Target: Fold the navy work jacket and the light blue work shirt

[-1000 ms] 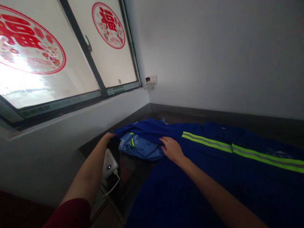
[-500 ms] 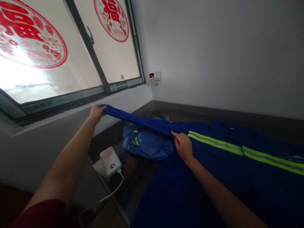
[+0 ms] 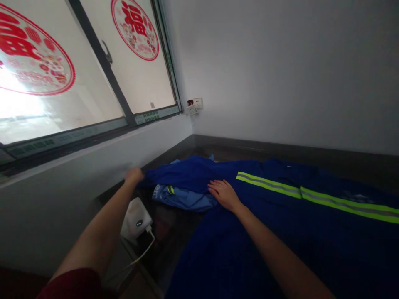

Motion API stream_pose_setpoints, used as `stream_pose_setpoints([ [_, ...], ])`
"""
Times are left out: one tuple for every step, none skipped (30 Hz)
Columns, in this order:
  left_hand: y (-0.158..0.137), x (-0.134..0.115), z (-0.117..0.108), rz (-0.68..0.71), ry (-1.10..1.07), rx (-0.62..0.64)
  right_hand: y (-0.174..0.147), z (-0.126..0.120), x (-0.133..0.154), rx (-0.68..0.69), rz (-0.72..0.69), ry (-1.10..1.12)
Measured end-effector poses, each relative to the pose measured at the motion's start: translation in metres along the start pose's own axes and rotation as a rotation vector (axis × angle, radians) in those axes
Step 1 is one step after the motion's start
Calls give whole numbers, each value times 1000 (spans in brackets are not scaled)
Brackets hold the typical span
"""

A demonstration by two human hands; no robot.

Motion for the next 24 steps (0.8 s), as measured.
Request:
stream_pose_setpoints([
  [-3, -18, 10, 9, 16, -9, 0, 0, 0, 5, -1, 10],
  [-6, -42, 19, 52, 19, -21, 0, 0, 0, 4, -3, 22],
  [-10, -70, 27, 160, 18, -34, 0, -1, 0, -5, -5, 35],
  [-16, -101, 35, 284, -4, -39, -1, -3, 0, -22, -4, 48],
  [-23, -132, 44, 393, -39, -32, -1, -5, -1, -46, 1, 61],
  [-32, -160, 53, 493, -80, -13, -2, -8, -4, -75, 10, 70],
  [-42, -185, 62, 575, -118, 12, -2, -13, -7, -109, 24, 71],
  [-51, -205, 71, 632, -142, 40, -2, -19, -12, -142, 44, 61],
  [-61, -219, 81, 671, -150, 72, -2, -25, -20, -170, 71, 38],
  [-69, -228, 90, 693, -144, 104, -2, -32, -29, -188, 107, 2],
  [-76, -233, 100, 698, -127, 135, -1, -40, -41, -196, 151, -47],
  [-81, -233, 108, 692, -106, 162, -1, -47, -55, -195, 204, -105],
  [-84, -231, 116, 676, -86, 182, 0, -54, -71, -186, 262, -170],
  [-86, -227, 122, 658, -72, 197, -1, -59, -87, -167, 318, -234],
  [-86, -224, 127, 642, -63, 206, -2, -64, -105, -141, 374, -293],
  [-85, -221, 130, 626, -60, 212, -5, -66, -122, -107, 428, -341],
  [-84, -219, 132, 616, -58, 217, -8, -66, -138, -65, 482, -374],
  [-82, -218, 133, 614, -57, 220, -13, -65, -154, -17, 532, -387],
  [-80, -217, 135, 616, -56, 220, -18, -62, -167, 31, 576, -386],
  [-79, -218, 136, 621, -57, 216, -22, -58, -177, 72, 610, -374],
  [-77, -218, 137, 628, -58, 209, -26, -53, -185, 103, 631, -359],
  [-75, -219, 138, 637, -59, 200, -29, -49, -191, 123, 639, -344],
  [-74, -220, 139, 645, -60, 190, -30, -46, -195, 133, 641, -334],
  [-72, -220, 141, 649, -59, 185, -31, -43, -198, 136, 641, -329],
])
Point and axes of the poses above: each hand's wrist, its own y-axis towards the middle knuckle, its own z-axis out of the palm, x = y × z, the point moved 3 cm from there along y, towards the middle knuckle, and after that the axes turned 10 degrees about -y, right-handed, at the moved point
